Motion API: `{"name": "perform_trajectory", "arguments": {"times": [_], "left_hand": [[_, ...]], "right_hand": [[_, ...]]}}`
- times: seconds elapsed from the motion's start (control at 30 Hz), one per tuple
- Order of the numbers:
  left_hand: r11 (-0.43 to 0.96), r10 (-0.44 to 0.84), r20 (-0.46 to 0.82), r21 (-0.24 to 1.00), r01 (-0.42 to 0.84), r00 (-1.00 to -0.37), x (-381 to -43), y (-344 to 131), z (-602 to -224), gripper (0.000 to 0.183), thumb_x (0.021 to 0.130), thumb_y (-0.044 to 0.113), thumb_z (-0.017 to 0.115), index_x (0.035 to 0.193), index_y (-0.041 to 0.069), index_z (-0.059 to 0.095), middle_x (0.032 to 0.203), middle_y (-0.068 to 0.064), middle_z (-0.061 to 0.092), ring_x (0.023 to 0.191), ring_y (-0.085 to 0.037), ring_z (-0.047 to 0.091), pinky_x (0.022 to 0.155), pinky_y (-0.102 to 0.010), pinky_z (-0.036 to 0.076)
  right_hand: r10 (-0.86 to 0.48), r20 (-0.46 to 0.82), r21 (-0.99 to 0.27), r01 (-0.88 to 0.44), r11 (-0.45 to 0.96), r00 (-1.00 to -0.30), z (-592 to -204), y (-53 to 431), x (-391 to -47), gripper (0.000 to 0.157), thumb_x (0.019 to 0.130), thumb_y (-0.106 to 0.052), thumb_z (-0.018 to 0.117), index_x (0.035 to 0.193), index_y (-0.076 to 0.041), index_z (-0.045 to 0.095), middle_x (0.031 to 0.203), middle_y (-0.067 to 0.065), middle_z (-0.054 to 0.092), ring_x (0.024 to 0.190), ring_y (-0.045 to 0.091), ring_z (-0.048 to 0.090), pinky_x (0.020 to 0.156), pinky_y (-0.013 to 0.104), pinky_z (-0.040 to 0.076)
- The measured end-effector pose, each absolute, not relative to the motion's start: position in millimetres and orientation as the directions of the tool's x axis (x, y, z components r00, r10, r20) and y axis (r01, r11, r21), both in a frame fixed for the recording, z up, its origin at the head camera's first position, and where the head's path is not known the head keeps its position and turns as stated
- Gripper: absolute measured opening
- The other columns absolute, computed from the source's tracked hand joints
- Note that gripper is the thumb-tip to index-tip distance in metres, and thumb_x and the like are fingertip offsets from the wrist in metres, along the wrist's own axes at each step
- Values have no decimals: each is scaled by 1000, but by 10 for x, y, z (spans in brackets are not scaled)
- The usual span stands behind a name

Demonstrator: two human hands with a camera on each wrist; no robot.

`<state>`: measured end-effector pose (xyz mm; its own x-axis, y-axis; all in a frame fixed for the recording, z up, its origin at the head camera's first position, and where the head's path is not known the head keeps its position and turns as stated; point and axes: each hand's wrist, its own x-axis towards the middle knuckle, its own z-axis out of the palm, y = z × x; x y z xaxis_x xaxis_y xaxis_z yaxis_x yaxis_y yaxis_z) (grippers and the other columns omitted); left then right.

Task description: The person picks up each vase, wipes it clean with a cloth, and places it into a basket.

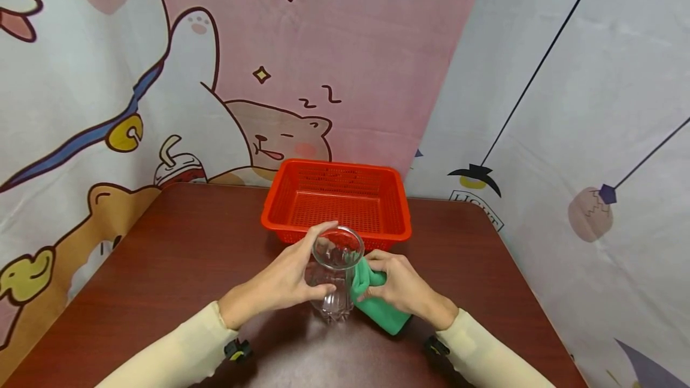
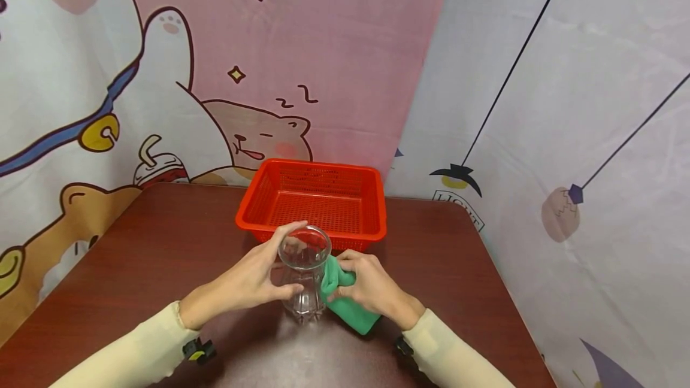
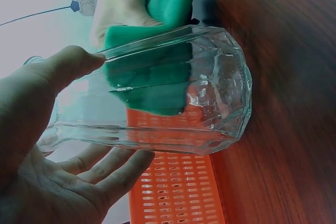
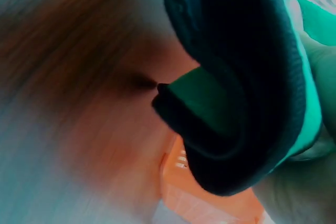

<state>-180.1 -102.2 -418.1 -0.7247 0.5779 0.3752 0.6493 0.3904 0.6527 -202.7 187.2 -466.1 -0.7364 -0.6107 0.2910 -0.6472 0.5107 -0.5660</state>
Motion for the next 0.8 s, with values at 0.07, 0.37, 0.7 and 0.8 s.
{"name": "perform_trajectory", "arguments": {"times": [0.07, 0.37, 0.7, 0.8], "left_hand": [[390, 581, 377, 650, 652, -722, -1805, -1023, -4186, 112, 80, 24, 91, 163, 31, 15, 125, 2, 62, 114, -23, 65, 89, -39, 58], [401, 578, 374, 644, 651, -726, -1815, -1027, -4193, 113, 79, 25, 92, 163, 33, 15, 123, 7, 62, 111, -22, 66, 87, -38, 58], [401, 576, 362, 657, 639, -733, -1827, -1025, -4187, 115, 78, 23, 93, 162, 34, 16, 125, 9, 62, 111, -20, 66, 88, -34, 58], [405, 573, 355, 661, 631, -739, -1824, -1029, -4192, 115, 78, 24, 93, 162, 36, 16, 125, 9, 62, 112, -20, 66, 89, -34, 58]], "right_hand": [[-628, 271, -560, -651, 513, -729, -4695, 1882, -2034, 37, 76, -42, 92, 109, -38, 76, 117, -21, 66, 110, 2, 63, 92, 27, 55], [-655, 166, -537, -625, 567, -737, -4785, 1907, -2048, 37, 73, -41, 94, 106, -34, 77, 111, -18, 65, 101, 1, 63, 88, 24, 55], [-642, 176, -532, -621, 575, -746, -4771, 1872, -2035, 57, 69, -38, 97, 120, -31, 73, 110, -20, 66, 103, 2, 63, 88, 25, 55], [-631, 163, -544, -602, 584, -759, -4776, 1859, -2022, 63, 69, -38, 97, 125, -33, 70, 111, -21, 65, 103, 2, 62, 89, 26, 54]]}}
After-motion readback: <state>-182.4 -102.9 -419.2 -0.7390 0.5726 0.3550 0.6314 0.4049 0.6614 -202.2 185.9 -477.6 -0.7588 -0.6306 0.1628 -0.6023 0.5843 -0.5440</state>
